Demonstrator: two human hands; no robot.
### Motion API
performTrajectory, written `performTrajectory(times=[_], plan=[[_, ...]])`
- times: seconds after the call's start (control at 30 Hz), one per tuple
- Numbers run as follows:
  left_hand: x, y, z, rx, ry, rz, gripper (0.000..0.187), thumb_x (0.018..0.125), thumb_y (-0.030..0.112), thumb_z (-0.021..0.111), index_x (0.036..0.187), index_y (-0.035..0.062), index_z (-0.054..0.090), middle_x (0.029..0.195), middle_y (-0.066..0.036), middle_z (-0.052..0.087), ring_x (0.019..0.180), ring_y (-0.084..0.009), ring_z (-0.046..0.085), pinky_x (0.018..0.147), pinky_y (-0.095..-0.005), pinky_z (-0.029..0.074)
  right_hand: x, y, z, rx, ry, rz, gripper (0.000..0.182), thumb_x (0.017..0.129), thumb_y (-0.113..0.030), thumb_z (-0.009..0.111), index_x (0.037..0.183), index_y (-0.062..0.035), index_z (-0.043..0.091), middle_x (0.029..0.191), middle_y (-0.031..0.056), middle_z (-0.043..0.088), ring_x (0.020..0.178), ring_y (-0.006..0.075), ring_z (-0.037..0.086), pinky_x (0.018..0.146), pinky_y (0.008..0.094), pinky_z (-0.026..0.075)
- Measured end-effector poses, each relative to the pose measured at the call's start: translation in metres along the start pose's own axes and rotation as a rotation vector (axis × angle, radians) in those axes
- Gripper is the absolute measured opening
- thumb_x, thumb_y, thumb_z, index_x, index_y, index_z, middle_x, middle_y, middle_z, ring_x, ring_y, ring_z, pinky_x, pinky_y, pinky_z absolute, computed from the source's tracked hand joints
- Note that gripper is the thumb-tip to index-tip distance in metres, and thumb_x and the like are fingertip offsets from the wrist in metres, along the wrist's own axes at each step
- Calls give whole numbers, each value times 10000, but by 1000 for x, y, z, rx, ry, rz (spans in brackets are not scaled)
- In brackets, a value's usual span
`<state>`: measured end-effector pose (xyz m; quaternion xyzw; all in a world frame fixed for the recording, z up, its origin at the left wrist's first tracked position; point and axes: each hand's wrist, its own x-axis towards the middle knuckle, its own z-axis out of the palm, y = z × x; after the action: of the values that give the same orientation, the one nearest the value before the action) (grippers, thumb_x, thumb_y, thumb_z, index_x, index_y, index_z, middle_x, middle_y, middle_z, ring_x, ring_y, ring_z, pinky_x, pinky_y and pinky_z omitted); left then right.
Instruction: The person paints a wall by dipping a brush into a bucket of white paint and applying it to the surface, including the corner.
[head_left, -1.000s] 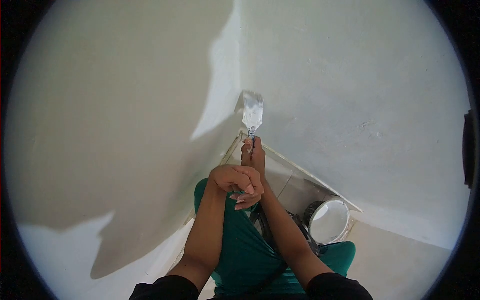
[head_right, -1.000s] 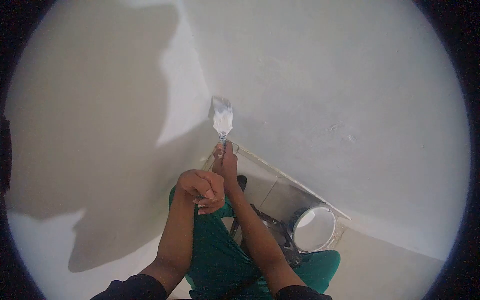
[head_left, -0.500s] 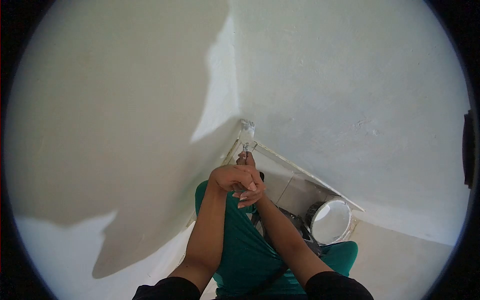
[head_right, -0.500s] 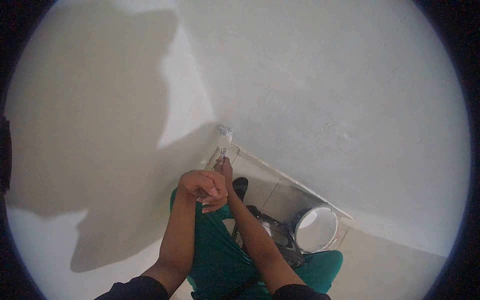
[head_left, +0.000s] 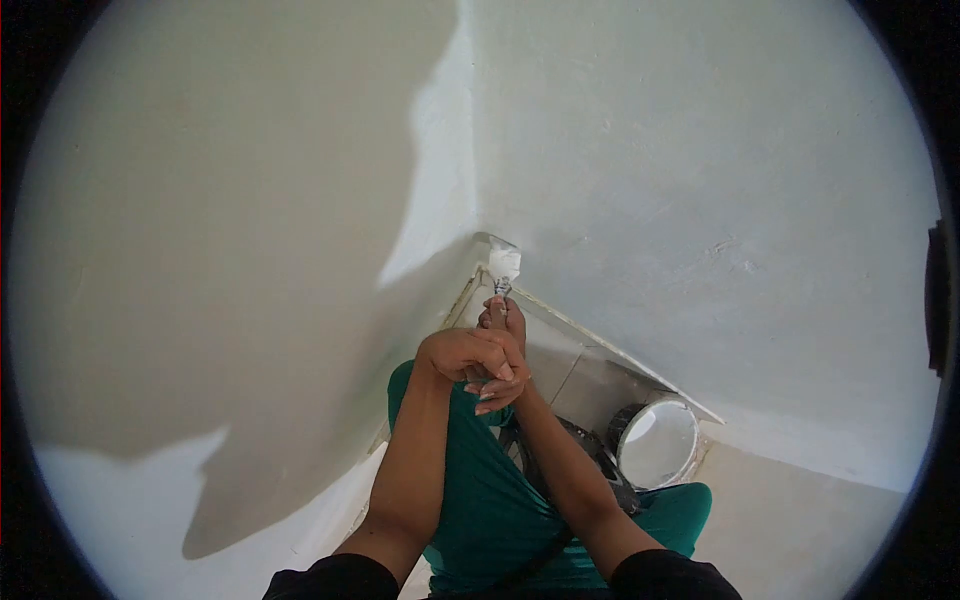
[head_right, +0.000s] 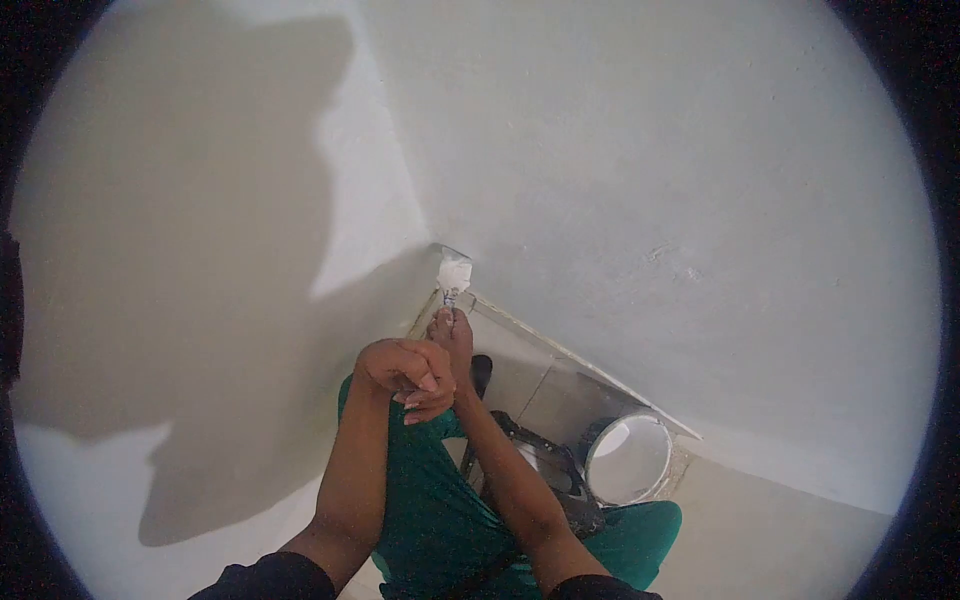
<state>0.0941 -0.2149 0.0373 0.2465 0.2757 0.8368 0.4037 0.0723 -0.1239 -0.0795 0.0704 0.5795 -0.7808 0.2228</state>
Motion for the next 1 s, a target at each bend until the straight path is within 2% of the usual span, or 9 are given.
performTrajectory(times=[0.23,0.4,0.43,0.53,0.6,0.67,0.8,0.9,1.0], plan=[[-8,-4,5,-83,6,92,294,774,186,480,553,-9,477,504,-90,454,434,-225,523,343,-257,370,-33,-39,9,61,-13,-39,196,969,-226,440,916,-43,487,656,-14,462,584,67,425,516,256,373],[-5,0,1,17,100,-6,338,809,220,491,543,12,485,486,-81,463,395,-193,472,371,-287,399,-20,-28,-1,-485,97,-274,213,954,-234,456,988,-25,482,682,37,518,599,131,475,545,277,399],[-4,2,1,52,132,-18,352,824,231,495,541,22,490,479,-77,470,380,-183,451,382,-298,409,-13,-19,-3,-551,115,-322,224,951,-240,461,1004,-22,479,685,47,527,602,142,484,550,284,405],[5,-4,-3,180,482,-127,355,863,270,495,616,18,525,553,-72,522,448,-160,509,416,-267,412,2,14,-15,-577,155,-163,253,937,-273,498,1027,-38,470,734,68,517,592,169,466,541,300,417],[12,-10,-9,317,606,-182,336,878,287,493,683,19,553,594,-64,546,505,-135,543,436,-250,414,28,69,-26,59,-151,-677,273,931,-299,505,1022,-43,480,784,79,506,632,183,483,567,318,430],[13,-14,-13,418,700,-272,328,890,303,481,740,27,577,619,-56,562,545,-117,564,449,-242,417,30,92,-34,351,-260,-769,283,925,-318,510,1009,-48,490,819,84,495,669,193,496,589,332,437],[18,-15,-17,596,766,-443,341,900,311,423,787,48,608,634,-38,552,557,-120,576,473,-269,436,21,98,-49,187,-107,-211,288,915,-342,515,968,-59,515,858,81,479,737,207,515,628,353,442],[16,-21,-26,710,772,-585,347,909,319,394,824,63,613,654,-32,581,569,-110,577,466,-262,434,41,180,-89,89,-77,-221,274,916,-337,504,923,-65,531,839,68,497,764,206,534,652,369,441],[13,-31,-36,726,753,-660,348,903,320,396,835,59,617,672,-32,610,577,-106,586,450,-256,429,51,193,-113,-542,-189,-242,256,927,-310,483,903,-59,533,783,54,527,715,205,541,638,367,439]])
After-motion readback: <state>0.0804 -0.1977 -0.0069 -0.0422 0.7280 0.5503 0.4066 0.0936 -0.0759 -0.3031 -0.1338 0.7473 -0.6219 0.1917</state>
